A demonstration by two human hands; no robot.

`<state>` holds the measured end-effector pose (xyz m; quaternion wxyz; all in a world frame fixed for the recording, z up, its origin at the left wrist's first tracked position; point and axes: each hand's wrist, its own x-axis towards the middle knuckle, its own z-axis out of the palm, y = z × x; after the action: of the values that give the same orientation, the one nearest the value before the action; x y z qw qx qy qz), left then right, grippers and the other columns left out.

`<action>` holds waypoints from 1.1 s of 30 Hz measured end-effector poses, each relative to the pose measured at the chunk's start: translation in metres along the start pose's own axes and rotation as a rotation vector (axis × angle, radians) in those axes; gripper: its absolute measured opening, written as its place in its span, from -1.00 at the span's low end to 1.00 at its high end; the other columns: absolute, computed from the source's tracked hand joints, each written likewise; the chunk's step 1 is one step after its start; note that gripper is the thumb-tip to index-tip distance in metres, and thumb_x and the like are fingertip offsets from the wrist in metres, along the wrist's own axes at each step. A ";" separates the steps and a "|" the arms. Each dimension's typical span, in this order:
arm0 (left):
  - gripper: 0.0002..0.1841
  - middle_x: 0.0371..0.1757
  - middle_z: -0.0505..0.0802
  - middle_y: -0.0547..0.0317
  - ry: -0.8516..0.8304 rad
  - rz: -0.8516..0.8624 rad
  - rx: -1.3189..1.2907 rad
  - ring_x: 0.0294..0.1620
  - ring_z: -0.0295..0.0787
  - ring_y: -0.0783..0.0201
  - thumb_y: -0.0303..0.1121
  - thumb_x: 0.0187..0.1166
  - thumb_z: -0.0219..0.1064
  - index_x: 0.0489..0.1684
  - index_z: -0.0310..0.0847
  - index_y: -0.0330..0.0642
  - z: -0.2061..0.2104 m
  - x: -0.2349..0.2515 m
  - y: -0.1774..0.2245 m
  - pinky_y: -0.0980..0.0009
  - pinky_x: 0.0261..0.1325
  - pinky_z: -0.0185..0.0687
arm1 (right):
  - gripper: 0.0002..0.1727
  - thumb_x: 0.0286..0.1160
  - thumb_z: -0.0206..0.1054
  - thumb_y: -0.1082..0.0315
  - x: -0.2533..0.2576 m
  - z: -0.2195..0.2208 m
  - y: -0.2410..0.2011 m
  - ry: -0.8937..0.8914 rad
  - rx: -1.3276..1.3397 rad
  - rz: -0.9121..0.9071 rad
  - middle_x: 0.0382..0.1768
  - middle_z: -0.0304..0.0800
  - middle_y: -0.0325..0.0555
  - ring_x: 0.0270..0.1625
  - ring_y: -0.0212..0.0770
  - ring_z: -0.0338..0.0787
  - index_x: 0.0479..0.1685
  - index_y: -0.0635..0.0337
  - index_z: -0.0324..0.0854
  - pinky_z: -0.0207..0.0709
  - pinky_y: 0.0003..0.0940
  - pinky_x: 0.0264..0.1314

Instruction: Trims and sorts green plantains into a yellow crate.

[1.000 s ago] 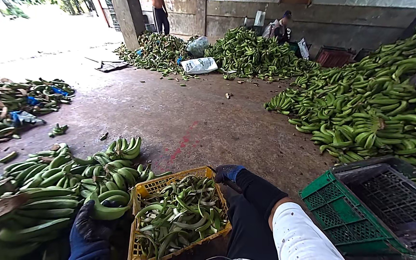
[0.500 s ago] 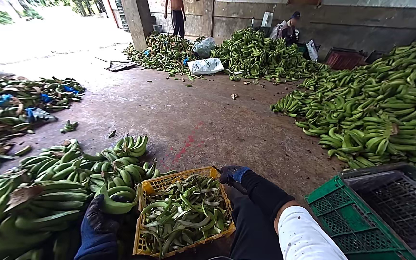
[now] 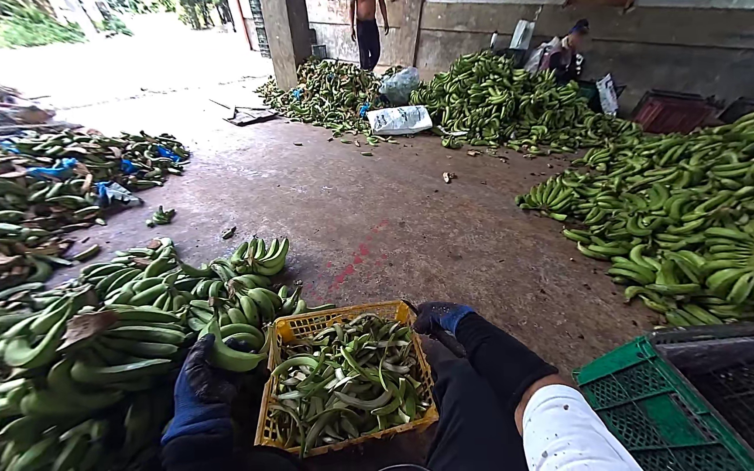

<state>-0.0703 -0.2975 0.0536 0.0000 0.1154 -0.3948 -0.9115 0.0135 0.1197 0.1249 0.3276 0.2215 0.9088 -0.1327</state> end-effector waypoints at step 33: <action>-0.73 -0.29 0.78 0.10 -0.041 -0.018 0.014 -0.35 0.83 0.10 -0.09 0.79 0.05 0.19 0.48 0.00 -0.003 0.003 -0.002 0.01 -0.24 0.83 | -0.54 0.61 0.34 0.10 -0.006 -0.001 -0.001 0.001 -0.019 -0.010 0.08 0.79 0.17 0.07 0.03 0.81 0.22 0.34 0.63 0.61 0.13 0.20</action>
<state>-0.0719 -0.2986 0.0491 -0.0168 0.1003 -0.3998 -0.9109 0.0162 0.1177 0.1297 0.3285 0.2139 0.9114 -0.1255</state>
